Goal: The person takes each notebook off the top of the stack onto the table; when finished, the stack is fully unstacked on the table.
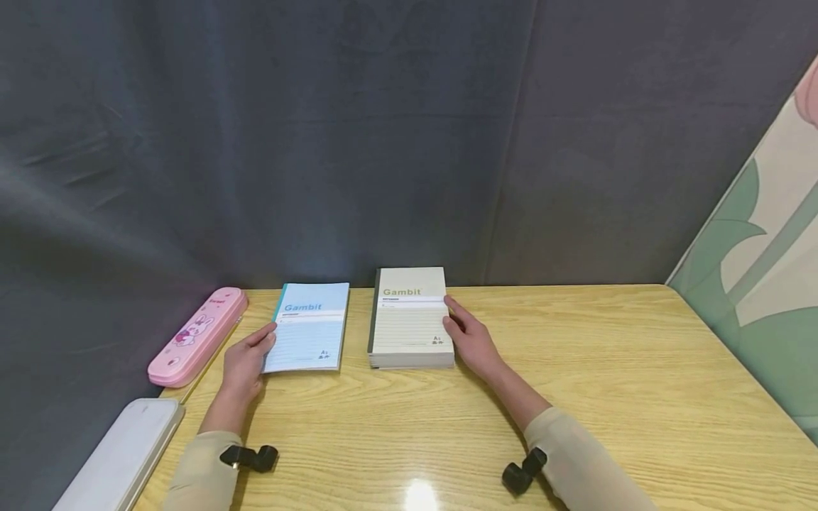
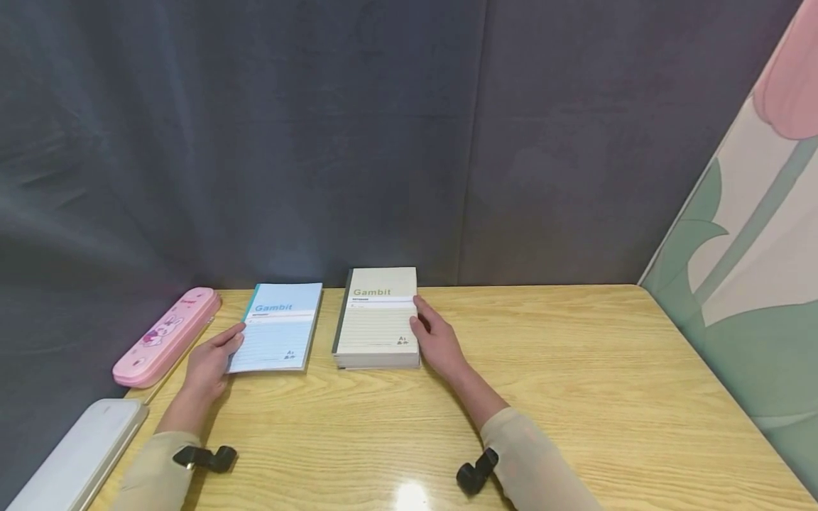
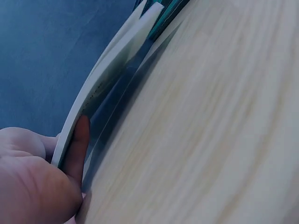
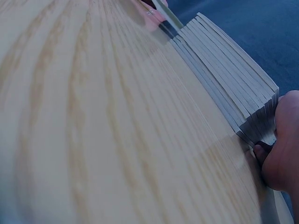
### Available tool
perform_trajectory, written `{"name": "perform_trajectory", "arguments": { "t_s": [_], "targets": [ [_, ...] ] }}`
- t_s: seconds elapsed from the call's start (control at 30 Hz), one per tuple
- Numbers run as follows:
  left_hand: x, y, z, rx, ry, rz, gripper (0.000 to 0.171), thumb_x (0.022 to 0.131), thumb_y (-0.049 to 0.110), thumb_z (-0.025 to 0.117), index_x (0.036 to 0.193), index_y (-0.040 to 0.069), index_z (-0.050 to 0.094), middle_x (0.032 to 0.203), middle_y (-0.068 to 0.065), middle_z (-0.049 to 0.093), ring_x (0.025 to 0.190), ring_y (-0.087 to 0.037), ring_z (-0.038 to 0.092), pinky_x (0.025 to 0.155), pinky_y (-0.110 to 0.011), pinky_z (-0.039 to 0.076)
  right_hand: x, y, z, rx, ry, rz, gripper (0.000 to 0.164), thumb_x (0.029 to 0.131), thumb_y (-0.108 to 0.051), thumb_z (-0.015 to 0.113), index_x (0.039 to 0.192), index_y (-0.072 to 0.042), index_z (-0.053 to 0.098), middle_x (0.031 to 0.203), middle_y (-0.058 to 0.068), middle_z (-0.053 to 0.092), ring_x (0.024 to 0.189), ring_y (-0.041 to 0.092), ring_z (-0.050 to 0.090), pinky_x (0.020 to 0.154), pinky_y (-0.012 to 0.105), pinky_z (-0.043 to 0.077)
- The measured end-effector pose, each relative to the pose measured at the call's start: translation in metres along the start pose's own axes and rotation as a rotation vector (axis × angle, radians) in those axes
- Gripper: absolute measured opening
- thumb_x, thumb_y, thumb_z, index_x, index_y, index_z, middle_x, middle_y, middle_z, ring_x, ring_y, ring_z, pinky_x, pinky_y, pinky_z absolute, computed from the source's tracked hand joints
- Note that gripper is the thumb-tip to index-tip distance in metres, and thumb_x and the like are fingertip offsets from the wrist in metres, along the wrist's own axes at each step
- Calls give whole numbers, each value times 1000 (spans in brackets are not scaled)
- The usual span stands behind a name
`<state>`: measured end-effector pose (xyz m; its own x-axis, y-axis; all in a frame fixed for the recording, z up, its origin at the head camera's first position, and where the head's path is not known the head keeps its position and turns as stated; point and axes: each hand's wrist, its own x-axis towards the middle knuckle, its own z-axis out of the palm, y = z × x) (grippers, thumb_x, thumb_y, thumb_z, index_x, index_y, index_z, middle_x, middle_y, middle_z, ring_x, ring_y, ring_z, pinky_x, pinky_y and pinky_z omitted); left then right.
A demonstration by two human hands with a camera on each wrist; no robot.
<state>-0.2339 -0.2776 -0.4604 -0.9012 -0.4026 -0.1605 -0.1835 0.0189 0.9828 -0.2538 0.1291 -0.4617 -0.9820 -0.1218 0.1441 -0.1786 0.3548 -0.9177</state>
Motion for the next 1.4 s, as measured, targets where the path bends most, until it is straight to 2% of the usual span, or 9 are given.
{"name": "perform_trajectory", "arguments": {
  "t_s": [0.2,0.3,0.47,0.67,0.87,0.97,1.1,1.27,1.4],
  "targets": [
    [4,-3,-11,69,-21,3,43,105,19,58,145,5,55,154,-12,45,135,-20,42,83,-10,45,-1,0,-2,15,-2,3,53,109,-27,50,159,-16,37,159,12,38,141,33,42,116,48,32],
    [4,-2,-16,118,-45,15,45,105,21,57,147,4,53,155,-13,43,139,-22,39,96,-18,42,0,0,-2,14,-2,5,53,109,-27,50,159,-16,37,159,12,38,141,33,42,116,48,32],
    [8,-1,-21,173,-53,11,44,106,18,55,147,4,52,156,-12,42,146,-26,33,115,-39,31,0,1,-1,14,0,6,53,109,-27,50,159,-16,37,159,11,38,141,32,41,116,48,32],
    [10,1,-27,247,-34,13,42,105,16,55,145,2,54,155,-16,44,141,-31,38,113,-43,33,1,1,-1,10,-1,0,53,109,-27,49,159,-15,36,161,9,36,142,32,41,116,48,32],
    [9,4,-33,311,-2,29,40,105,14,55,141,-1,57,150,-22,47,126,-29,45,95,-33,39,0,0,-2,19,-7,-4,53,109,-27,49,159,-15,36,161,9,36,142,32,40,117,48,31],
    [10,5,-37,340,7,33,39,105,14,54,141,-3,57,150,-24,46,127,-33,44,99,-40,40,0,0,-1,30,-9,-8,53,109,-26,50,159,-14,36,160,11,37,142,33,40,116,49,31],
    [14,5,-43,382,13,49,38,104,12,55,139,-4,59,150,-26,46,137,-38,40,112,-51,32,0,-1,-1,31,-9,-9,53,109,-26,49,159,-14,36,161,9,35,142,33,40,116,48,31],
    [19,6,-52,487,22,103,37,104,13,56,135,-5,61,146,-28,48,137,-44,40,113,-56,30,0,-1,1,15,-9,0,53,109,-27,48,159,-15,35,162,7,34,143,32,39,117,48,30],
    [20,7,-58,521,36,104,37,104,15,56,136,-3,62,147,-26,48,140,-44,38,114,-57,29,0,0,1,3,-3,9,52,109,-27,48,159,-16,35,162,6,34,144,31,38,117,47,30]
  ]
}}
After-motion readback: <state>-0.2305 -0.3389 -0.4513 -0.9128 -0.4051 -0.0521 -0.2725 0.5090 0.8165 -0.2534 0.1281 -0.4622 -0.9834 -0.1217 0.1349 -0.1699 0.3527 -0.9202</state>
